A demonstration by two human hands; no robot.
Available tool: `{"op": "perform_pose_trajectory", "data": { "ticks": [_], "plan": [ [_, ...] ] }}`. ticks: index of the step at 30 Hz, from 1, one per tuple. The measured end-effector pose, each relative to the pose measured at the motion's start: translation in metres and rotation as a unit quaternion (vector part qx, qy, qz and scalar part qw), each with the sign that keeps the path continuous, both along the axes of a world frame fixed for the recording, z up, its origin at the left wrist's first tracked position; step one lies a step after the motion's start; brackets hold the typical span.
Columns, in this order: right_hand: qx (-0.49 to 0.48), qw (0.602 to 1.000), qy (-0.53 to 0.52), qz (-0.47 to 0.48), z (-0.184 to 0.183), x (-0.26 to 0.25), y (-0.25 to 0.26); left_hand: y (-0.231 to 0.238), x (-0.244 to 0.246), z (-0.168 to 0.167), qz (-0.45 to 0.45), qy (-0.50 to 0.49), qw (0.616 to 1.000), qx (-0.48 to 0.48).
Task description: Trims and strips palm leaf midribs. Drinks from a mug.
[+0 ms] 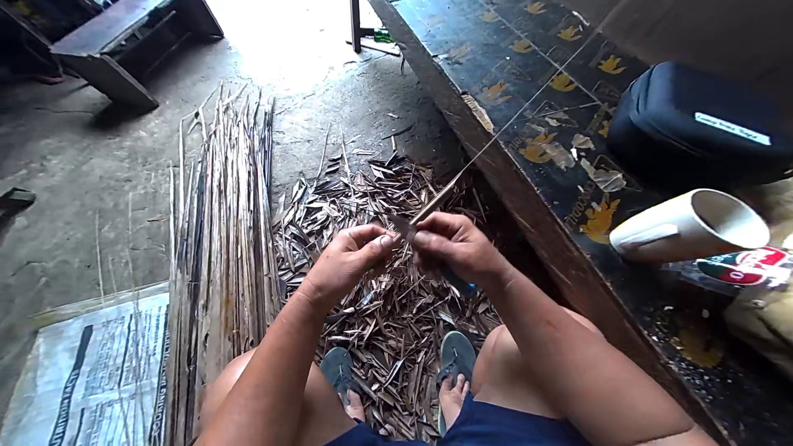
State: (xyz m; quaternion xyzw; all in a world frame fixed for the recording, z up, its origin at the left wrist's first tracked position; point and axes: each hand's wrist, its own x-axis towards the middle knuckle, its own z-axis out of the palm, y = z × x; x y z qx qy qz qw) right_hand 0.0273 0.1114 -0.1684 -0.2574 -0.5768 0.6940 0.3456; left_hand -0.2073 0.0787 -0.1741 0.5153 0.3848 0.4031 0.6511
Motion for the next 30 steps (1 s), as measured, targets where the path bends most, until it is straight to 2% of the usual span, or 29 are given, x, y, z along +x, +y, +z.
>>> {"op": "perform_pose_trajectory", "data": {
  "ticks": [4,13,19,25,27,30],
  "plan": [
    [0.019,0.999,-0.008,0.036,0.000,-0.002,0.000,0.000,0.003,0.001,-0.007,-0.046,0.999,-0.007],
    [0.107,0.993,-0.049,-0.030,0.003,0.009,0.007,0.000,0.000,0.002,0.003,-0.046,0.999,-0.011],
    [0.144,0.981,-0.054,-0.115,0.014,0.024,0.018,-0.002,-0.003,0.000,0.010,-0.025,1.000,-0.003],
    [0.140,0.964,0.002,-0.226,0.020,0.048,0.028,-0.005,-0.004,-0.007,0.038,0.020,0.999,0.011],
    [0.111,0.975,-0.014,-0.191,0.020,0.044,0.022,-0.004,-0.003,-0.010,0.057,0.017,0.998,0.026],
    [0.054,0.994,-0.055,-0.082,0.012,0.023,0.008,-0.003,0.001,-0.009,0.083,0.035,0.994,0.063]
  ]
}}
